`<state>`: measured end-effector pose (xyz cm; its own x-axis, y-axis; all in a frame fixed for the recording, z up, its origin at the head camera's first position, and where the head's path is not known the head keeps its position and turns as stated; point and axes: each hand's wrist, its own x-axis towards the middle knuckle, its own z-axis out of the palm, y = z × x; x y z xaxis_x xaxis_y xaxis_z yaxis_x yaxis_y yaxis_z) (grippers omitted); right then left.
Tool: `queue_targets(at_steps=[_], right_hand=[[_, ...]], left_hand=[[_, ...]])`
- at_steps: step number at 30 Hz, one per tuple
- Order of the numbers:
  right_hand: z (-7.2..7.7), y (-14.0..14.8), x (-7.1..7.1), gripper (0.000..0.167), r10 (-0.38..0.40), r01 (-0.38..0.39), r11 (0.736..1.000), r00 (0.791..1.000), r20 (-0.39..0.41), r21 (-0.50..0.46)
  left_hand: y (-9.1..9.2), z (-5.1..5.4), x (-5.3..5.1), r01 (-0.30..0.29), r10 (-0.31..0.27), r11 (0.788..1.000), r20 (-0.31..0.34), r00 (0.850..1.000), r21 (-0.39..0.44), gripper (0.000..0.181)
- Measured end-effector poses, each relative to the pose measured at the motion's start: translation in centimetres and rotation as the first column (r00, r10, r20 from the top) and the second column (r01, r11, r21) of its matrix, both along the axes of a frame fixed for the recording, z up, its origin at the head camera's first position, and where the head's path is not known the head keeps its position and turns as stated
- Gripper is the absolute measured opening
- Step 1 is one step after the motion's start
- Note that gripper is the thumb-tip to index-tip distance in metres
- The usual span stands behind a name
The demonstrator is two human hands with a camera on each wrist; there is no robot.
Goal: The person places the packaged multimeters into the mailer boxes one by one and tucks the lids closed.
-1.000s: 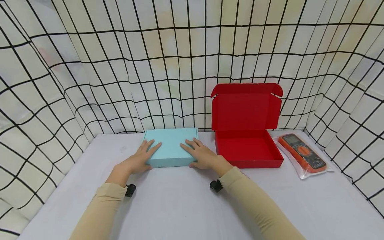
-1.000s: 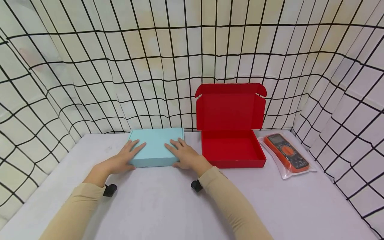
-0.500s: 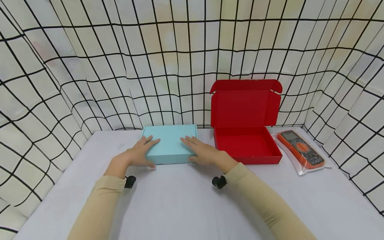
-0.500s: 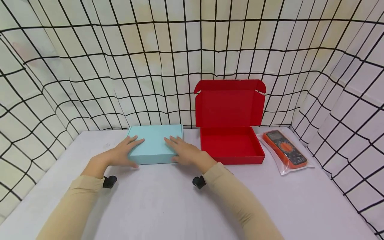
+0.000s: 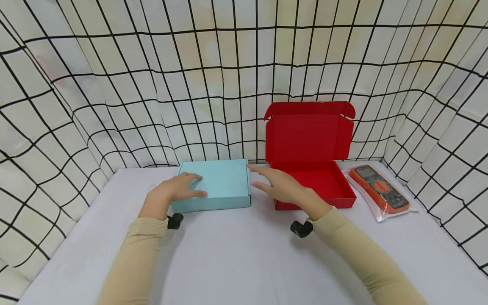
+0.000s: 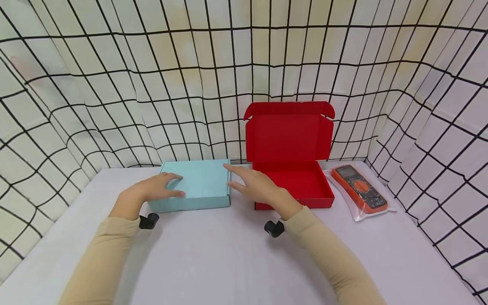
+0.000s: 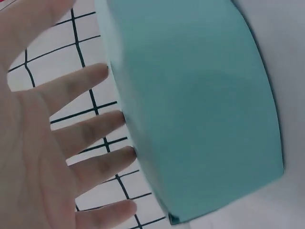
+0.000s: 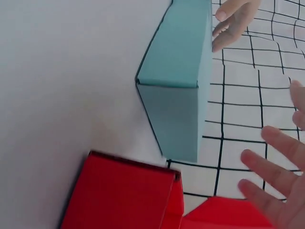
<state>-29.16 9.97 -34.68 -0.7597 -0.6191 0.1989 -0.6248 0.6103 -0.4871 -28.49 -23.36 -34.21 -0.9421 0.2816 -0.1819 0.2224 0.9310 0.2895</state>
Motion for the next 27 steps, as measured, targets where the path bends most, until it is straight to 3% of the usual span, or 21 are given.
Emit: queue_targets(at_steps=[4,8,11,15,19,27], right_hand=[[0.3,1.7,0.6,0.053,-0.034,0.016,0.992,0.988,-0.148,-0.125],[0.6,3.6,0.8,0.044,-0.092,0.022,0.975,0.947,-0.309,-0.222],[1.0,5.1,0.7,0.045,-0.154,0.065,0.967,0.919,-0.362,-0.245],[1.2,7.5,0.6,0.05,-0.24,0.166,0.958,0.912,-0.333,-0.235],[1.3,9.9,0.2,0.05,-0.31,0.249,0.941,0.904,-0.293,-0.227],[0.6,13.5,0.1,0.045,-0.394,0.341,0.912,0.882,-0.259,-0.228]], left_hand=[[0.6,-0.6,-0.3,-0.021,0.027,0.998,-0.093,0.995,0.063,0.07],[2.0,-1.0,-0.5,-0.023,0.062,0.983,-0.211,0.976,0.184,0.058],[3.5,-0.7,-0.5,-0.017,0.085,0.97,-0.273,0.958,0.241,0.052],[5.7,-0.6,-0.3,0.013,0.09,0.953,-0.325,0.941,0.303,0.049],[7.8,-0.6,-0.5,0.069,0.075,0.92,-0.346,0.935,0.387,0.047],[11.7,-1.5,-0.6,0.1,0.075,0.837,-0.294,0.953,0.538,0.047]])
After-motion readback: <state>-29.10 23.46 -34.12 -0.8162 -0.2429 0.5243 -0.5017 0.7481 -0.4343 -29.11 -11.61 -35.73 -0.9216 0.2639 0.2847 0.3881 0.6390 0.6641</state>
